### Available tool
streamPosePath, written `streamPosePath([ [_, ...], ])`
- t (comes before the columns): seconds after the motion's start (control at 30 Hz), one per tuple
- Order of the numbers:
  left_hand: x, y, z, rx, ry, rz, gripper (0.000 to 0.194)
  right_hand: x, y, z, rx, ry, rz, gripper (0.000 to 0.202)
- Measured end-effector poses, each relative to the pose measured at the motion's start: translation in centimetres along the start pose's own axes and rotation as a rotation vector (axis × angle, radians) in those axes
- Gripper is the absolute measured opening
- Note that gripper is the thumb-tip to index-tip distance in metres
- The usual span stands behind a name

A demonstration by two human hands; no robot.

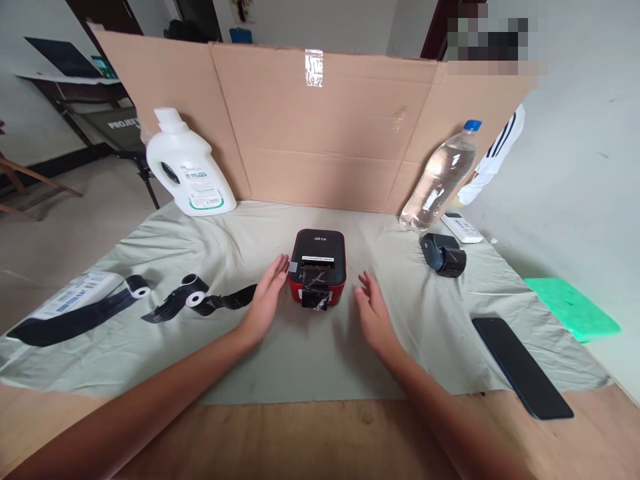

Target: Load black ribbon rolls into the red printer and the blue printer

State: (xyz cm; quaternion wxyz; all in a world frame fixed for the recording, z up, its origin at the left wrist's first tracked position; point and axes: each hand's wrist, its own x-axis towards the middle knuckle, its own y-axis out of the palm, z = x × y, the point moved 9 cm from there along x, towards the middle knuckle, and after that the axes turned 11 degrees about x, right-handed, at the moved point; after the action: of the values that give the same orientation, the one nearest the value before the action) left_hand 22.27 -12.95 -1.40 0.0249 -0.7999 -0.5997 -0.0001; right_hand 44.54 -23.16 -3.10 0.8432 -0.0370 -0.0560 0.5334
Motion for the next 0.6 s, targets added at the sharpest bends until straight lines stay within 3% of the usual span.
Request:
streamPosePath([
  [0.1, 2.3, 0.4, -0.6, -0.073, -0.119, 0.013, 0.066, 3.3, 0.0, 1.9, 0.054, -0.078, -0.034, 0.06],
  [0.23, 3.6, 1.1, -0.2, -0.149, -0.215, 0.044, 0.075, 6.3, 1.8, 3.8, 0.097, -0.149, 0.006, 0.06],
  [0.4, 4.1, 1.5, 0.6, -0.249, -0.183, 0.007, 0.074, 7.8, 3.7, 4.9, 0.093, -0.195, 0.112, 0.054],
  [0.6, 3.8, 2.0, 2.4, -0.341, -0.108, -0.015, 0.059, 9.4, 4.0, 4.1, 0.216, -0.101, 0.171, 0.057],
])
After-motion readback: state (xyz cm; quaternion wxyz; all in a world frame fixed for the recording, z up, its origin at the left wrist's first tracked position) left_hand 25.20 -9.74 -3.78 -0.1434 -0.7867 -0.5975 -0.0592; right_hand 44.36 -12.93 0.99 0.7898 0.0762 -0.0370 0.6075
